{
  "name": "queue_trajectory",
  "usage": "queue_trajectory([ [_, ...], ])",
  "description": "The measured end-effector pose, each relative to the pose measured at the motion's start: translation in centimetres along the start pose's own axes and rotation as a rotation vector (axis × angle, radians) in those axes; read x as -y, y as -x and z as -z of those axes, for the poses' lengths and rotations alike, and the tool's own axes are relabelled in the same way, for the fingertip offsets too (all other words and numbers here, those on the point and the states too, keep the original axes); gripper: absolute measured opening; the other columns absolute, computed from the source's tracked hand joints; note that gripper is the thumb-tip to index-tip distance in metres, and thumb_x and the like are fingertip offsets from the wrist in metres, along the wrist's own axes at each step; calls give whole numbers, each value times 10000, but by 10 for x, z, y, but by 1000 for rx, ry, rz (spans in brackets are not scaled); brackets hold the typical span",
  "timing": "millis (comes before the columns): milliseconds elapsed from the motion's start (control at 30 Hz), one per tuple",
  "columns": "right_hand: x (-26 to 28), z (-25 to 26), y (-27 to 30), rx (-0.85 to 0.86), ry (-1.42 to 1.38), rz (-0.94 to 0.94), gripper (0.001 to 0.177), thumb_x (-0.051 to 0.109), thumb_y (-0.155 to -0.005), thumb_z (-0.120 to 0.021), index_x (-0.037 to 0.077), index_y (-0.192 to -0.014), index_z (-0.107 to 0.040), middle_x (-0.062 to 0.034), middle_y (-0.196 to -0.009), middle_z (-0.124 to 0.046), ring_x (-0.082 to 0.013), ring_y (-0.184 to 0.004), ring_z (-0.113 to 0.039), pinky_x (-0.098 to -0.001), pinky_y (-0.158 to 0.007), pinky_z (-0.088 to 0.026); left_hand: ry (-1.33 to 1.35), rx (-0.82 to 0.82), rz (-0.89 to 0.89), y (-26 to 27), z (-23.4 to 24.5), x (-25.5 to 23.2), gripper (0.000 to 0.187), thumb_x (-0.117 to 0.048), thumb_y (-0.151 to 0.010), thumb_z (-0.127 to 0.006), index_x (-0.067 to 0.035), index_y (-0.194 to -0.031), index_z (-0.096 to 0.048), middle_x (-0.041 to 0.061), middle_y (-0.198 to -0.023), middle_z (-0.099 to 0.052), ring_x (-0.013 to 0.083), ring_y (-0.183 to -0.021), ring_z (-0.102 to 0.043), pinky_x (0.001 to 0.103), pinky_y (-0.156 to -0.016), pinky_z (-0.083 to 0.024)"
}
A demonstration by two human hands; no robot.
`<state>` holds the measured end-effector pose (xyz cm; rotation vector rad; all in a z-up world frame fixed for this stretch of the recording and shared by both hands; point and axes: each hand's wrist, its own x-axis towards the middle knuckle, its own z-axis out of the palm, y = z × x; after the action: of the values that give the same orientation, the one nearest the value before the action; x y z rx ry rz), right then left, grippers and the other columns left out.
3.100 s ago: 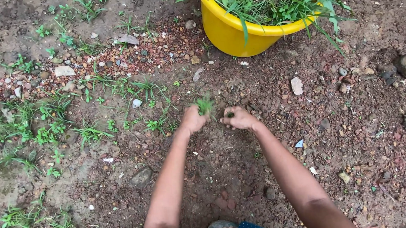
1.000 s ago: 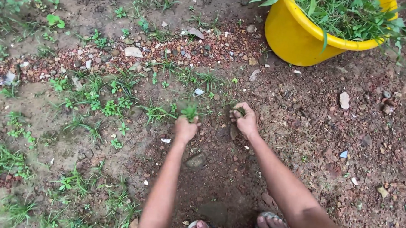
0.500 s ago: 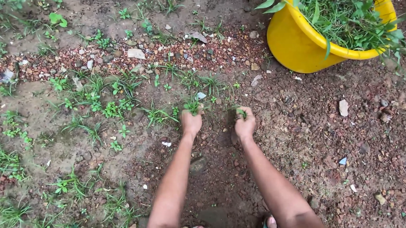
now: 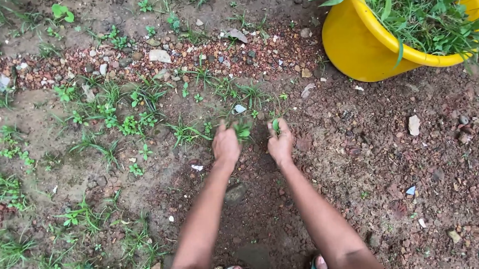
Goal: Pulling weeds from the soil by hand and collecting them in a yellow bucket.
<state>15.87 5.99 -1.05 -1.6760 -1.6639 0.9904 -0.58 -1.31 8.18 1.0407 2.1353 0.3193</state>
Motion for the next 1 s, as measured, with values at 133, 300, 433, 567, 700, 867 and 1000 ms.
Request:
queue_trajectory([
  [133, 36, 2, 16, 57, -83, 10, 73, 123, -1012, -626, 165, -985, -678, -36, -876, -761, -178, -855, -731, -367, -841, -563, -96, -102, -113, -61, -64, 32, 489, -62, -927, -673, -218, -1390, -660, 112, -1608, -469, 291, -1418, -524, 446, -1137, -507],
  [300, 25, -11, 15, 197, -202, -18, 88, 63, -1000, -625, 129, -1001, -683, -35, -897, -770, -93, -790, -690, -253, -742, -584, 755, -356, 153, -19, -1, 11, 258, -204, -822, -687, -89, -1029, -789, 136, -985, -789, 304, -1072, -732, 479, -938, -564],
  [433, 39, -28, 19, 263, 47, 109, 188, 101, -939, -705, 202, -1098, -709, -99, -978, -768, -307, -994, -733, -454, -887, -579, 988, -452, 189, -44, 0, 83, 360, -89, -872, -733, -25, -1226, -718, 163, -1111, -765, 300, -1029, -739, 467, -940, -583],
  [567, 56, -44, 28, 319, 278, 214, 362, 93, -831, -786, 284, -1137, -757, -48, -1052, -743, -316, -1047, -718, -448, -968, -576, 685, -248, 265, -1, 34, 94, 249, -425, -791, -749, -201, -884, -806, 27, -871, -786, 282, -1062, -726, 484, -952, -558],
  [700, 54, -59, 40, 293, 348, 233, 324, 31, -848, -744, 305, -1006, -810, 7, -988, -753, -257, -1034, -729, -385, -998, -567, 424, -138, 235, 4, 18, 104, 320, -335, -829, -765, -109, -1054, -790, 107, -1042, -791, 342, -1091, -730, 496, -914, -593],
  [867, 65, -57, 27, 232, 237, 128, 260, 73, -873, -706, 305, -955, -788, 20, -902, -741, -215, -960, -690, -373, -915, -547, 289, -90, 97, 9, 15, 65, 333, -168, -830, -769, -38, -1136, -777, 198, -1141, -756, 401, -1118, -711, 523, -952, -600],
  [1000, 106, -34, 44, 96, -247, -87, 72, 101, -917, -734, 171, -932, -746, 77, -745, -622, -65, -726, -529, -218, -642, -461, 114, -66, -10, -5, -2, 56, 370, -90, -885, -696, -64, -1254, -717, 205, -1334, -643, 404, -1209, -654, 511, -1009, -575],
])
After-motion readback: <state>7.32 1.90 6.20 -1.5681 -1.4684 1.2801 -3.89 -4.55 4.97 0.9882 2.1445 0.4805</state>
